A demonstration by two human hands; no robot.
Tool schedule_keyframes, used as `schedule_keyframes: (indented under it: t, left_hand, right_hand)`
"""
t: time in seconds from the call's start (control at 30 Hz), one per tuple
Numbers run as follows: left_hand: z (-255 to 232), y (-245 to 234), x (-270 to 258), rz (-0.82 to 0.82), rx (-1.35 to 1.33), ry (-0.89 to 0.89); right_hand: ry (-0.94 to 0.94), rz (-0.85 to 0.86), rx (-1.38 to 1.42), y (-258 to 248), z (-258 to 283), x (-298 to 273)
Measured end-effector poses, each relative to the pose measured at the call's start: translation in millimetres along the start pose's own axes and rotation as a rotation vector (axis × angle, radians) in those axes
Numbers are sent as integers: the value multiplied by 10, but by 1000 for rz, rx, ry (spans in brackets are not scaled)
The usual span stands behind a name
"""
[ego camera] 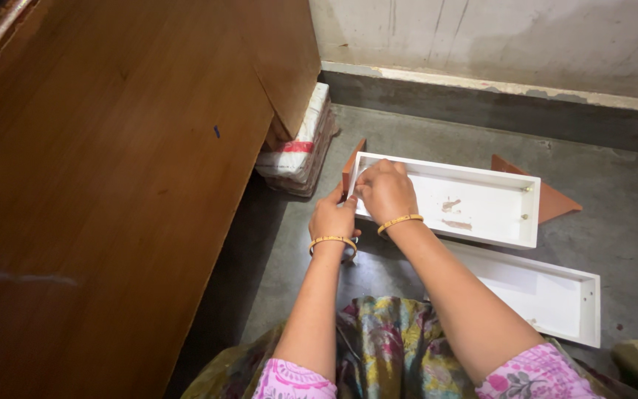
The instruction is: The person assembles a two-tiered white drawer unit by hand, inserting small metal fasteners into pre-drilled holes on the drawer sides and securing them into the wooden frame.
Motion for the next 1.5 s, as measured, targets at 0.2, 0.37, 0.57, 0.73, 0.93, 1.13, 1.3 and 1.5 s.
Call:
schedule_keyframes:
  t: [0.2, 0.37, 0.57, 0.73, 0.93, 1.13, 1.3, 1.5]
  left_hand:
    - [12, 16, 32, 17, -12, 13]
    - [5, 20, 35, 42, -12, -8]
    - [-5, 5, 11, -14, 54, 31]
    - [5, 30, 21, 11, 55, 21]
    - [40, 44, 22, -3, 93, -14]
    - [147, 113, 140, -31, 107, 39]
    - [397, 185, 113, -317, 74, 69]
    - [826, 831, -312, -307, -454, -273]
  right_hand:
    - [44, 23, -91, 135, -76, 30]
    - [86, 123, -1, 85, -114, 52]
    - [31, 42, -9, -6, 63, -22]
    - [1, 52, -40, 35, 84, -18]
    - [138, 160, -93, 194, -114, 109]
    - [334, 395, -66, 221, -234, 133]
    - [-60, 18, -96, -820, -7, 216]
    - [349, 203, -282, -2210, -1006, 106]
Point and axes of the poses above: each hand's wrist, its own x-axis towards the middle knuckle, its own y-axis out of the palm, z = x × y, the point moved 10 cm from there along x, towards the middle knuckle, and after that the axes turned 7 degrees about x, right-handed, at the moved point
